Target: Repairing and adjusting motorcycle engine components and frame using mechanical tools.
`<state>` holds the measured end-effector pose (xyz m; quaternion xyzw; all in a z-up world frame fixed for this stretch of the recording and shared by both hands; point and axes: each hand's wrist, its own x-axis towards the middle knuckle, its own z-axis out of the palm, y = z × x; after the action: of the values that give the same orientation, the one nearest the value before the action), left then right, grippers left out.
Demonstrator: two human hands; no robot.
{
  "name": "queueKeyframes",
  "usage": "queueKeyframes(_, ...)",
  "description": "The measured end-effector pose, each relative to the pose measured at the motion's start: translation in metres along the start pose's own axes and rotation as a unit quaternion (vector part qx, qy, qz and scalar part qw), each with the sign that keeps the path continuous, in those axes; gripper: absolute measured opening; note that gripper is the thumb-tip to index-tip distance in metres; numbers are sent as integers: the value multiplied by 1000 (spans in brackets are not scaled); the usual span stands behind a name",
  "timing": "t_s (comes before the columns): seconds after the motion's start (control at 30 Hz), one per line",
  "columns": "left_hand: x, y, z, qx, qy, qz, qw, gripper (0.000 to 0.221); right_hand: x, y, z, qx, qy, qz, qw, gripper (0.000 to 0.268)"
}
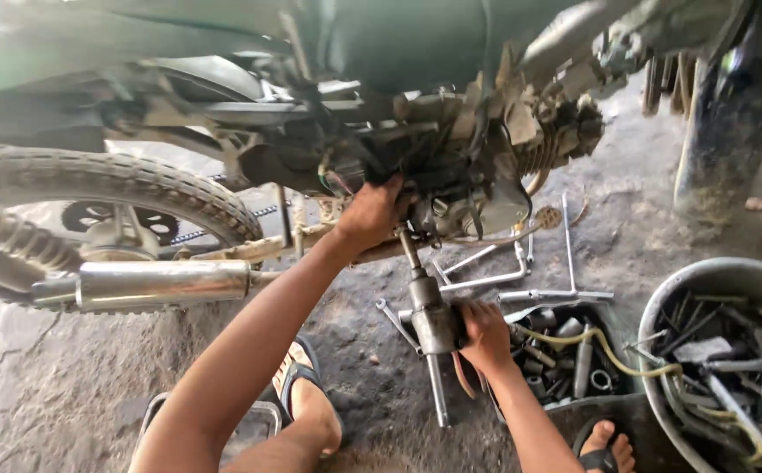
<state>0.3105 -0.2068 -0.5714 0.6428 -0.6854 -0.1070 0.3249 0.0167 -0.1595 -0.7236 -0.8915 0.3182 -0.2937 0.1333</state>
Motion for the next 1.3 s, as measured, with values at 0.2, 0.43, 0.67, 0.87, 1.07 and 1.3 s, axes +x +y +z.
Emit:
queueKeyframes(0.2, 5, -21, 10, 20, -2, 71, 997, 40, -17, -24, 38, -1, 23, 142, 990, 25)
queueKeyframes(0.43, 10, -22, 19, 41, -65, -14, 997, 41, -9, -33, 28, 35, 40, 107, 993, 25)
queueKeyframes(0.67, 9, -23, 26, 62, -10, 28, 998, 39, -17, -26, 42, 46, 31, 96, 994, 20)
queueKeyframes(0.87, 10, -7, 13, 32, -9, 32, 999, 34, -7, -30, 32, 17, 46, 55, 997, 30)
queueKeyframes(1.07, 13, -2, 8, 11, -13, 7, 1000, 29, -13, -32, 39, 106, 62, 121, 985, 27)
queueKeyframes(1.3, 13, 0, 19, 12, 39, -7, 999, 34, -29, -12, 61, 67, 11, 134, 989, 20)
